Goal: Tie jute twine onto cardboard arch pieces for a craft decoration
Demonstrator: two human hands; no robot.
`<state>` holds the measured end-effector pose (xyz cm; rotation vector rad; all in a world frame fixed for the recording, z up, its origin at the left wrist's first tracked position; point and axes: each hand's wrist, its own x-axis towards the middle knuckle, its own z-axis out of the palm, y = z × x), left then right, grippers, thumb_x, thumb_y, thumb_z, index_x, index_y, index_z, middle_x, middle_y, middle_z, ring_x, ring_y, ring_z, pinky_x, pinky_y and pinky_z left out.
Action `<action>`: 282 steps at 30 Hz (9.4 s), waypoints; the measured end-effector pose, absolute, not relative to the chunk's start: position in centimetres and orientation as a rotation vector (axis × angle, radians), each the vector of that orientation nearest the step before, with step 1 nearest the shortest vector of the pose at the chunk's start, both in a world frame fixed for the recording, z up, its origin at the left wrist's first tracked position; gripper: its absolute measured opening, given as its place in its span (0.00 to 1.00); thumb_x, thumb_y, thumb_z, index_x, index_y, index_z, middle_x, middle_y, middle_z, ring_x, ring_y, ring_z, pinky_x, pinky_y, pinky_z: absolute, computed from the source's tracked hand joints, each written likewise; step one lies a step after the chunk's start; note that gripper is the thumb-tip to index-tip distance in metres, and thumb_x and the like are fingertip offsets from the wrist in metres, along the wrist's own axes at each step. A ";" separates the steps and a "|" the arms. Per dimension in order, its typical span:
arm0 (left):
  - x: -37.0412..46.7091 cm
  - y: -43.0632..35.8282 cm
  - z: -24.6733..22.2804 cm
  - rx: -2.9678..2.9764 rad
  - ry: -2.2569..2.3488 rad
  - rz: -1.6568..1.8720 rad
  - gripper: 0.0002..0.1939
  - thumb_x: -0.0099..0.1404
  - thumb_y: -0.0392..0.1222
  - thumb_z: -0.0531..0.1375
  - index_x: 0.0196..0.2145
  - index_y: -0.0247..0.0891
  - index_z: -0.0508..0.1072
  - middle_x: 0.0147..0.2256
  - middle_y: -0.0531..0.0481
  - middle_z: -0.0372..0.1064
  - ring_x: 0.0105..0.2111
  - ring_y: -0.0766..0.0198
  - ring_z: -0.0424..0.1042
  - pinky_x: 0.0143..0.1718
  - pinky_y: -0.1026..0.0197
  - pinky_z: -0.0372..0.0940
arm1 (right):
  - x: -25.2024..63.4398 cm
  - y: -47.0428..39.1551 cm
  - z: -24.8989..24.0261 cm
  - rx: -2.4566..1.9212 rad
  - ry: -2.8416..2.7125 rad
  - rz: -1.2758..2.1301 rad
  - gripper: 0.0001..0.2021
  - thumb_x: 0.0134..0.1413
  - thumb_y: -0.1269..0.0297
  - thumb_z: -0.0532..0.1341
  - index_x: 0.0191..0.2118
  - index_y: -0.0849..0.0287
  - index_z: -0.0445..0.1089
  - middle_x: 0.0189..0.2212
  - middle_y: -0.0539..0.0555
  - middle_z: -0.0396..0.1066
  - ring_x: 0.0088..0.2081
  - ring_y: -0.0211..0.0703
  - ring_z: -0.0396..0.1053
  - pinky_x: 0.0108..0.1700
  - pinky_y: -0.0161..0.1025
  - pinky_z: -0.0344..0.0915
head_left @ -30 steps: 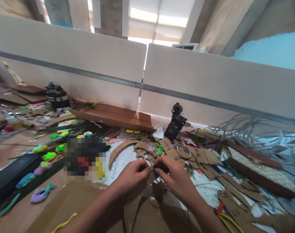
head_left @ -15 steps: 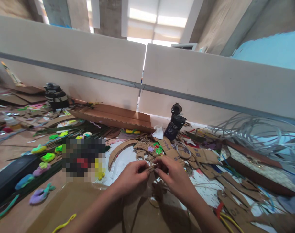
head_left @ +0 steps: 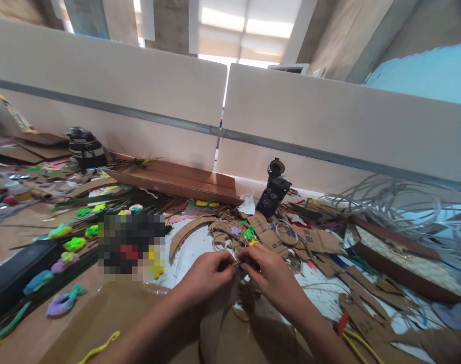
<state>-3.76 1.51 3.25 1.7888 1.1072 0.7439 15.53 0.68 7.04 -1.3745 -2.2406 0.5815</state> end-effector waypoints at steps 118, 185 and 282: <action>-3.6 1.2 2.5 1.641 1.086 0.790 0.11 0.60 0.43 0.59 0.35 0.36 0.79 0.30 0.50 0.72 0.33 0.61 0.68 0.32 0.63 0.59 | 16.5 1.3 4.8 -1.248 -2.289 0.549 0.09 0.62 0.64 0.56 0.39 0.55 0.73 0.35 0.55 0.74 0.37 0.48 0.73 0.39 0.42 0.66; -3.0 1.4 3.8 1.207 1.013 0.927 0.16 0.55 0.53 0.65 0.29 0.36 0.72 0.24 0.55 0.61 0.24 0.67 0.56 0.25 0.63 0.48 | 16.0 0.7 7.5 -1.333 -2.263 0.486 0.07 0.58 0.78 0.62 0.35 0.59 0.70 0.35 0.51 0.71 0.38 0.44 0.69 0.40 0.37 0.60; -4.0 2.0 3.3 1.360 1.082 1.035 0.09 0.60 0.45 0.62 0.27 0.38 0.73 0.25 0.52 0.65 0.29 0.62 0.62 0.30 0.63 0.56 | 14.9 0.3 6.6 -1.300 -1.893 0.873 0.02 0.61 0.64 0.58 0.36 0.55 0.66 0.28 0.46 0.69 0.26 0.38 0.64 0.28 0.35 0.56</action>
